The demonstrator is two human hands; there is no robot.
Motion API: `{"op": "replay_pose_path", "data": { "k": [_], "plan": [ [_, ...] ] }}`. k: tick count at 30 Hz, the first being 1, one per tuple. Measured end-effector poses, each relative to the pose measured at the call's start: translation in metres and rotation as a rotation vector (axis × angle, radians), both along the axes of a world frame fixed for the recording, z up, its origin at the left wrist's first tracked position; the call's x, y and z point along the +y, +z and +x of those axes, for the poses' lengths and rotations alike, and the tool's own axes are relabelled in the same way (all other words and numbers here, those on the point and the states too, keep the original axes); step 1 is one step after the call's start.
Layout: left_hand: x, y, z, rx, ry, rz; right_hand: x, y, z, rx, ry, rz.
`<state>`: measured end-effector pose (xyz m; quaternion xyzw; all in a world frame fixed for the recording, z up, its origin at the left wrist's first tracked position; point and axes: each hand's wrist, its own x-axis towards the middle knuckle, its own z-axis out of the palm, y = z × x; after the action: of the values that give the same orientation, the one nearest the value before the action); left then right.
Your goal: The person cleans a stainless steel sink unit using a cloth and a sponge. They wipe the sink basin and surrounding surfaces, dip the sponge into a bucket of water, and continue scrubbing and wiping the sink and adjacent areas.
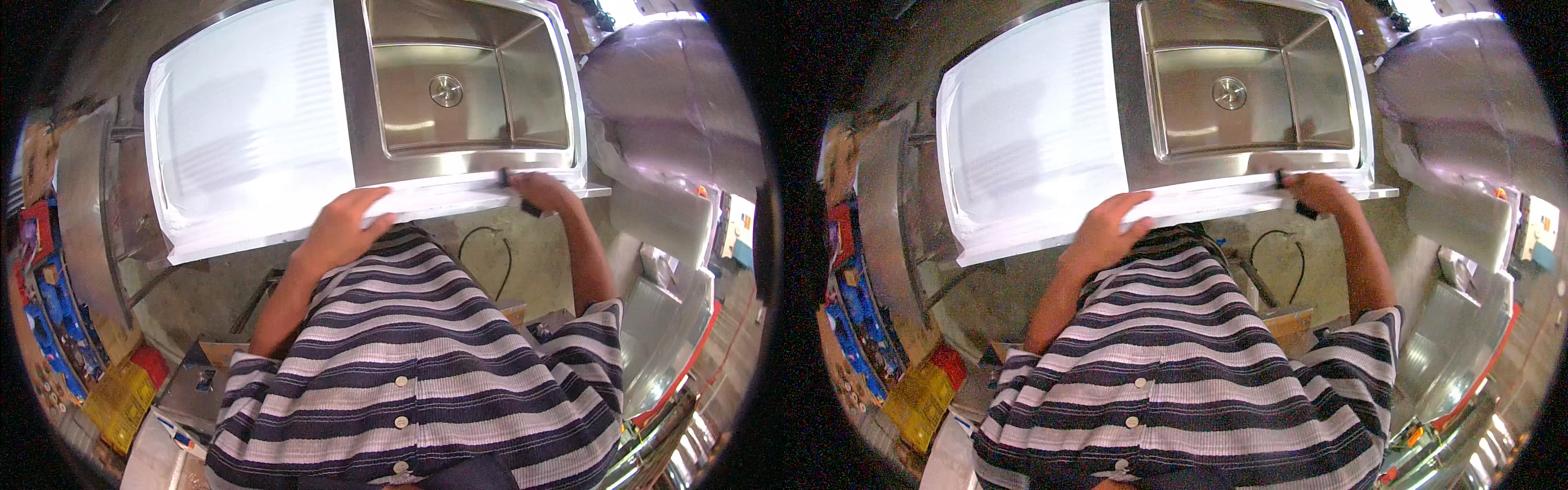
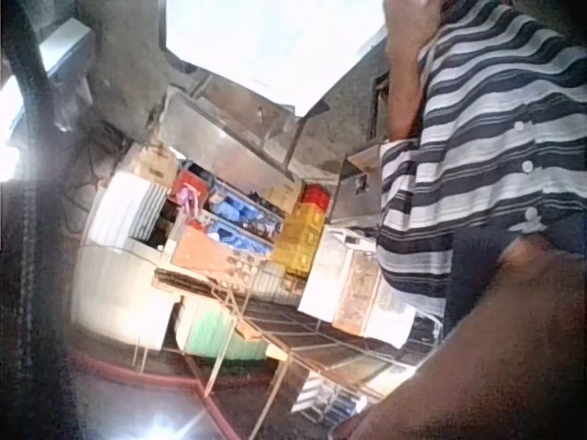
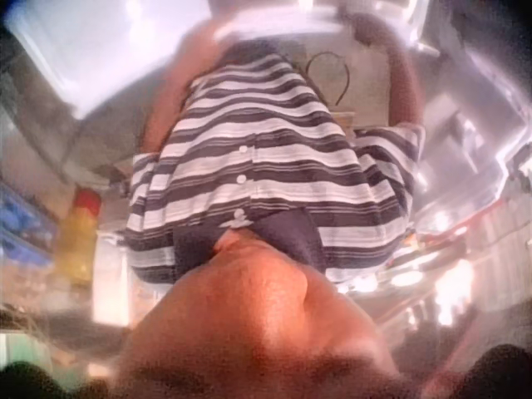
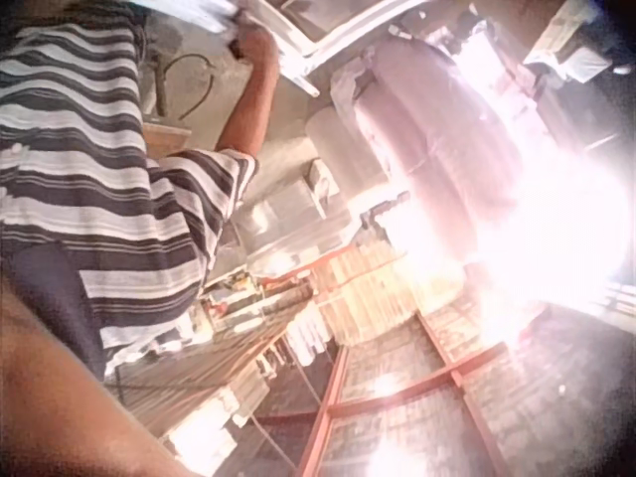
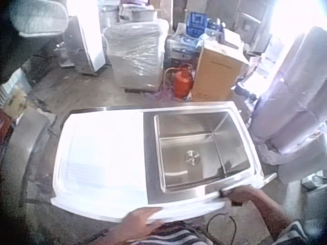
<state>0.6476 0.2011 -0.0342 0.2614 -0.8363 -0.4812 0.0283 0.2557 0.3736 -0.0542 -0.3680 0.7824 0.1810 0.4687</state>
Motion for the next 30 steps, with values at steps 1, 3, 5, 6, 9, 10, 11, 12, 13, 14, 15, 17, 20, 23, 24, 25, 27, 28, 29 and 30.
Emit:
{"op": "replay_pose_path", "data": {
  "k": [1, 3, 5, 6, 9, 10, 11, 12, 13, 14, 15, 17, 20, 23, 24, 25, 27, 28, 29, 30],
  "plan": [
    [-0.006, -0.001, 0.019, -0.008, 0.079, -0.039, 0.009, -0.005, -0.019, 0.126, -0.074, -0.037],
    [-0.016, -0.006, 0.056, 0.013, 0.249, -0.095, 0.032, -0.032, -0.046, 0.355, -0.226, -0.339],
    [-0.026, -0.01, 0.092, -0.013, 0.375, -0.133, 0.032, -0.063, -0.057, 0.314, -0.286, -0.345],
    [-0.03, -0.01, 0.107, -0.022, 0.447, -0.146, 0.02, -0.073, -0.041, 0.294, -0.192, -0.37],
    [-0.042, -0.008, 0.133, -0.014, 0.538, -0.137, -0.013, -0.11, 0.004, 0.248, 0.232, -0.238],
    [-0.044, -0.011, 0.138, 0.029, 0.568, -0.103, -0.026, -0.123, 0.02, 0.222, 0.3, -0.179],
    [-0.047, -0.011, 0.141, 0.023, 0.558, -0.09, -0.04, -0.134, 0.041, 0.192, 0.368, -0.12],
    [-0.051, -0.01, 0.14, 0.024, 0.542, -0.076, -0.049, -0.141, 0.068, 0.184, 0.425, -0.063],
    [-0.055, -0.011, 0.135, 0.029, 0.52, -0.062, -0.058, -0.144, 0.095, 0.18, 0.475, -0.004],
    [-0.058, -0.014, 0.131, 0.037, 0.464, -0.067, -0.079, -0.13, 0.131, 0.132, 0.404, -0.021],
    [-0.061, -0.017, 0.126, 0.043, 0.41, -0.072, -0.104, -0.099, 0.167, 0.084, 0.333, -0.039],
    [-0.067, -0.018, 0.108, 0.04, 0.249, -0.048, -0.135, -0.041, 0.225, -0.02, 0.055, -0.044],
    [-0.071, -0.017, 0.067, 0.036, -0.019, 0.042, -0.14, -0.088, 0.279, -0.002, -0.012, -0.166],
    [-0.078, -0.047, 0.032, 0.056, -0.259, 0.209, -0.138, -0.087, 0.283, -0.189, 0.028, -0.462],
    [-0.079, -0.059, 0.023, 0.082, -0.306, 0.292, -0.136, -0.075, 0.279, -0.28, 0.004, -0.595],
    [-0.083, -0.066, 0.013, 0.105, -0.352, 0.378, -0.135, -0.058, 0.276, -0.266, -0.098, -0.624],
    [-0.092, -0.079, -0.001, -0.009, -0.538, 0.338, -0.123, -0.018, 0.266, -0.239, -0.304, -0.676],
    [-0.093, -0.09, -0.005, -0.04, -0.599, 0.265, -0.113, -0.005, 0.261, -0.17, -0.38, -0.772],
    [-0.094, -0.102, -0.009, -0.069, -0.657, 0.19, -0.098, 0.001, 0.253, -0.081, -0.432, -0.969],
    [-0.092, -0.113, -0.012, -0.087, -0.798, -0.015, -0.08, 0.005, 0.242, 0.024, -0.493, -1.162]
  ]
}}
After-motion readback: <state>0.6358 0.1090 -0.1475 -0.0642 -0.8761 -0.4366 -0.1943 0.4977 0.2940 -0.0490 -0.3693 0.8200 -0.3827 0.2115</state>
